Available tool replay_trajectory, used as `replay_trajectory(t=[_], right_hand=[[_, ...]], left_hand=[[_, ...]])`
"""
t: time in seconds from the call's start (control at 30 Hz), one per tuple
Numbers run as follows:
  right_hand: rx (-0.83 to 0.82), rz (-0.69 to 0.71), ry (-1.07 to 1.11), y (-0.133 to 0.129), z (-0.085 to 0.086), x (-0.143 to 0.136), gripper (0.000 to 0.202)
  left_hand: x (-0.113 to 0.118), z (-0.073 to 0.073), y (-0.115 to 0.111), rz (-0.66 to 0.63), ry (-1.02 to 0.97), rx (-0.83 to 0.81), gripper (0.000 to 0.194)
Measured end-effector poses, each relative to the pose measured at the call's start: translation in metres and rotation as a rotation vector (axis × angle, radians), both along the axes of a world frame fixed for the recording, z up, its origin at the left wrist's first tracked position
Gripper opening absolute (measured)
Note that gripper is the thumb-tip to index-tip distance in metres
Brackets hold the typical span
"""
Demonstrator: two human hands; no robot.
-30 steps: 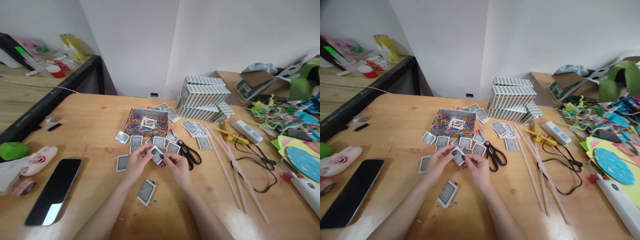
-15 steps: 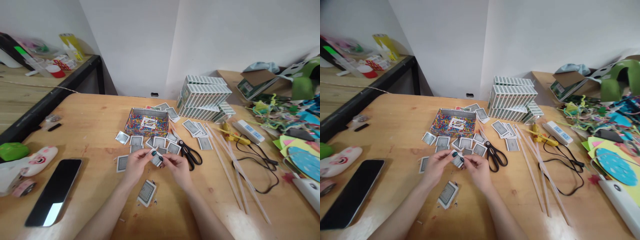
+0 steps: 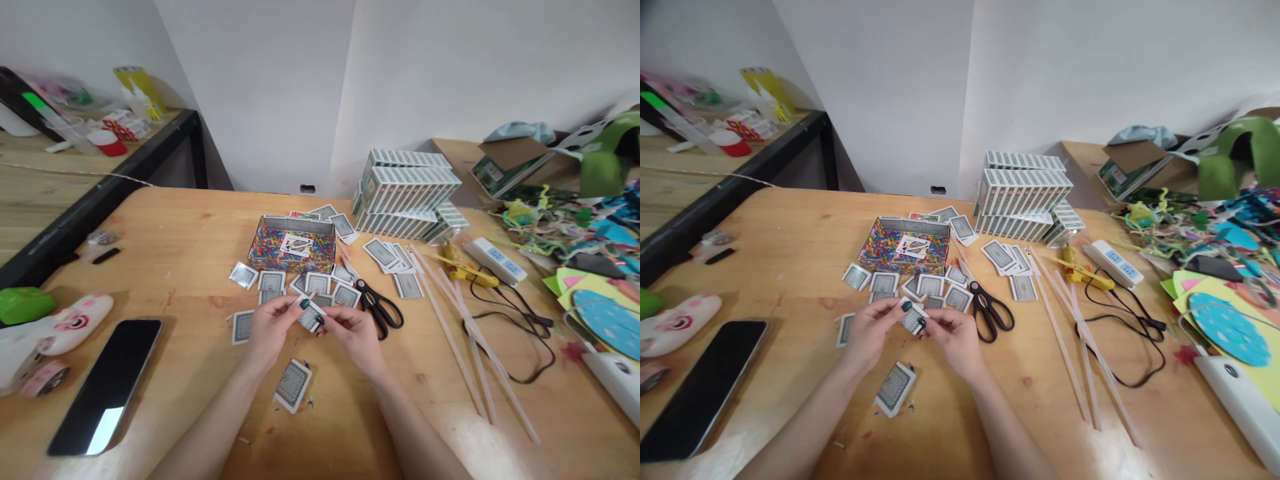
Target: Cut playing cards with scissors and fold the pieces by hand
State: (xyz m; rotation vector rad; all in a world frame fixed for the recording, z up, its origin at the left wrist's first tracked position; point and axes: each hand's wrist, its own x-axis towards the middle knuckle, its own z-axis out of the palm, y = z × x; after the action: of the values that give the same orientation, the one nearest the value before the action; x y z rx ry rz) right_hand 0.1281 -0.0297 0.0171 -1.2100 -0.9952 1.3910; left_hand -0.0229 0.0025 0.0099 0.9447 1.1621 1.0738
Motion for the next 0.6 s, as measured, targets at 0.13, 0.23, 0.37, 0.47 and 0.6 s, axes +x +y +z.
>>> replay_trajectory(t=[0.13,0.23,0.37,0.47,0.6], right_hand=[[-0.009,0.016,0.005,0.000,0.000,-0.001,0.019],[-0.009,-0.001,-0.084,0.000,-0.002,0.000,0.016],[0.082,0.064,-0.367,-0.001,-0.005,0.004,0.011],[0.136,0.186,-0.519,-0.002,-0.004,0.006,0.010],[0.119,0.234,-0.525,-0.004,-0.001,0.004,0.012]], left_hand=[[0.001,0.004,0.000,0.002,0.022,0.021,0.017],[0.000,0.007,0.000,-0.081,0.132,0.068,0.013],[-0.003,0.012,-0.001,-0.284,0.367,0.193,0.012],[-0.006,0.016,-0.001,-0.412,0.481,0.271,0.010],[-0.009,0.018,-0.001,-0.479,0.506,0.295,0.010]])
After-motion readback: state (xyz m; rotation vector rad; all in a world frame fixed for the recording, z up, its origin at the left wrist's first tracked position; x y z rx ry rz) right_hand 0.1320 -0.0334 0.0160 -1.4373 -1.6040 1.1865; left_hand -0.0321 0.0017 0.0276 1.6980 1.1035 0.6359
